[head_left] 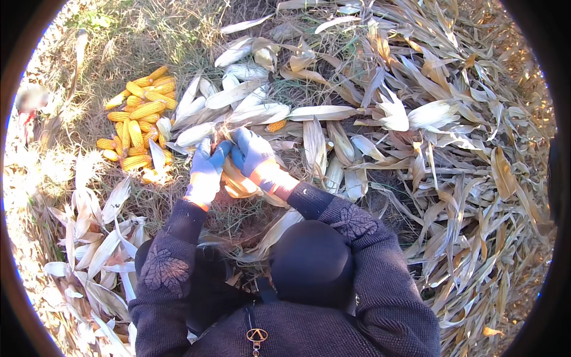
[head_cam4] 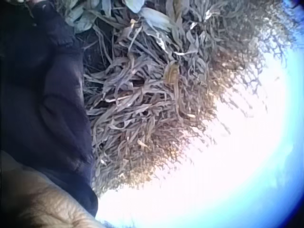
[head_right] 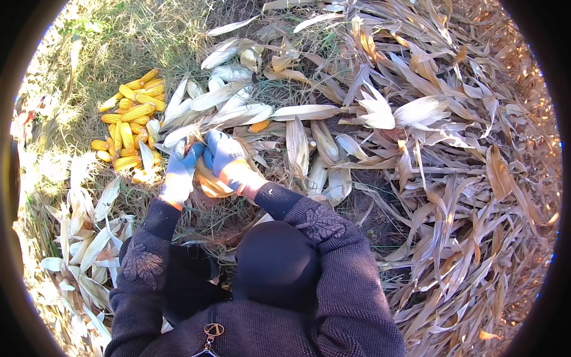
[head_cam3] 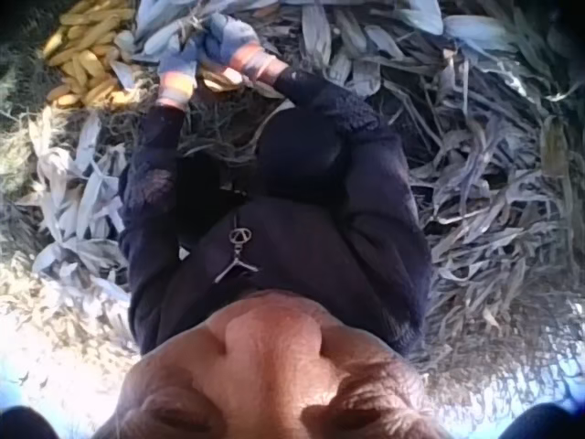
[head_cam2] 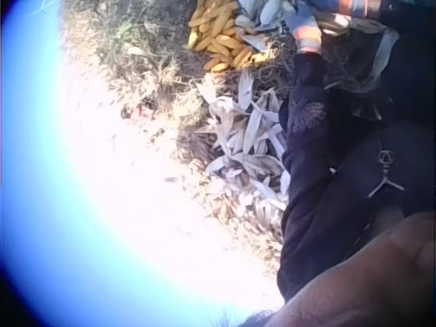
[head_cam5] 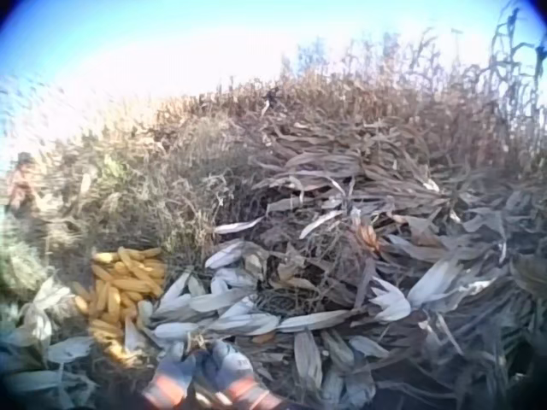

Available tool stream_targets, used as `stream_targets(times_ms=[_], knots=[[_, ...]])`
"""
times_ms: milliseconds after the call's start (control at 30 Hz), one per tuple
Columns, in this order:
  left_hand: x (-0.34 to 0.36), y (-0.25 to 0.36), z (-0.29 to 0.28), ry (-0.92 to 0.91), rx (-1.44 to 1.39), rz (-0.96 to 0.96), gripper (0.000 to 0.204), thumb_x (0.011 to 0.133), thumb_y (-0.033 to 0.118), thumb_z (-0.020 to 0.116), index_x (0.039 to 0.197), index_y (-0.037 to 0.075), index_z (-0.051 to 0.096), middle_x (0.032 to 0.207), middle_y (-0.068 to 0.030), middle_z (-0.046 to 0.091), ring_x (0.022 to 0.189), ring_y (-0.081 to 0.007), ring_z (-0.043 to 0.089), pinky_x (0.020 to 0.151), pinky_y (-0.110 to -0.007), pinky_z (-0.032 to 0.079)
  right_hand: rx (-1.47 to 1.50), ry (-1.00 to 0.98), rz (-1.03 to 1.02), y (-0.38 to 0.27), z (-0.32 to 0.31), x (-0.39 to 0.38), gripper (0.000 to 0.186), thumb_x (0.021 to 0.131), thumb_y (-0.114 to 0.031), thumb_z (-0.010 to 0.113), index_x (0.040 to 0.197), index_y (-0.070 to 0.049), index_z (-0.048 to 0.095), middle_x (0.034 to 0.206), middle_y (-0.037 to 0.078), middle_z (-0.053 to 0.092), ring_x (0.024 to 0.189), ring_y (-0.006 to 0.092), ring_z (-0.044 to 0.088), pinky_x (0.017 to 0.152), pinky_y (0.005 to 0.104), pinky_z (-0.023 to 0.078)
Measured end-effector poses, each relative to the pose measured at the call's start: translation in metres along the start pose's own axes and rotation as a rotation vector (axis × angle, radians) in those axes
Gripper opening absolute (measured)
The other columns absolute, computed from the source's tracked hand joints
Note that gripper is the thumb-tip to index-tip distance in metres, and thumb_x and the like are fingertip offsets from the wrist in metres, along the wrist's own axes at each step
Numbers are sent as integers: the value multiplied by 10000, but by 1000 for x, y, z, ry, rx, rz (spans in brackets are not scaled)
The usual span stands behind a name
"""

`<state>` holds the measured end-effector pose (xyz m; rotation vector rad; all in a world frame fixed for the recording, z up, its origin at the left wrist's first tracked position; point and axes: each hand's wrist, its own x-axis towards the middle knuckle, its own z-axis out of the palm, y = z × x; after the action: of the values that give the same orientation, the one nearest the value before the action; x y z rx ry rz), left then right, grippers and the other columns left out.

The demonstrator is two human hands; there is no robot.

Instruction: The person sits on the ground in a cornfield and shucks corn cobs by hand, removing the husks and placing the cleaned cobs into a growing pile. The person handles each cob individually, peeling away the dried husks and silk.

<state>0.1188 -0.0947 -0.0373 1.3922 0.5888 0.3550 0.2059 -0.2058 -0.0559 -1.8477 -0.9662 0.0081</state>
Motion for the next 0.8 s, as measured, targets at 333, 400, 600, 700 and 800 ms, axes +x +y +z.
stream_targets(times_ms=[333, 400, 600, 700, 800], knots=[[0, -8, 4, 35, -174, 24, 203, 873, 36, 595, 1068, -11, 626, 924, -45, 660, 774, -124, 602, 688, -250, 483, -15, 32, -29, -4, -14, -5, 189, 794, -169, 595, 938, -52, 562, 814, 176, 594, 763, 383, 573, 663, 438, 458], [-3, -6, 7, 51, -185, 41, 196, 869, 28, 599, 1059, -12, 628, 923, -41, 658, 775, -119, 598, 693, -247, 481, -39, 23, -39, -3, -15, -6, 169, 792, -170, 594, 909, -52, 563, 811, 170, 589, 763, 382, 567, 660, 437, 455], [-10, 5, 11, 85, -157, 39, 155, 854, 36, 626, 1004, 6, 642, 884, -15, 650, 762, -104, 589, 693, -238, 475, -43, 61, -64, 4, -12, -6, 121, 799, -136, 596, 885, -51, 606, 793, 156, 593, 776, 362, 576, 676, 418, 467], [-9, 5, 4, 86, -155, 38, 156, 875, 53, 606, 1017, -3, 641, 899, -29, 667, 771, -94, 591, 712, -237, 469, 125, -3, 0, -1, -15, -3, 146, 808, -110, 586, 932, -43, 624, 825, 165, 616, 787, 333, 599, 693, 383, 478], [-10, 9, 10, 104, -166, 26, 150, 884, 52, 597, 1018, -6, 634, 901, -18, 659, 772, -83, 579, 708, -227, 460, 323, -67, 144, 10, -13, -3, 208, 808, -71, 599, 1009, -37, 640, 902, 93, 659, 832, 187, 619, 762, 293, 482]])
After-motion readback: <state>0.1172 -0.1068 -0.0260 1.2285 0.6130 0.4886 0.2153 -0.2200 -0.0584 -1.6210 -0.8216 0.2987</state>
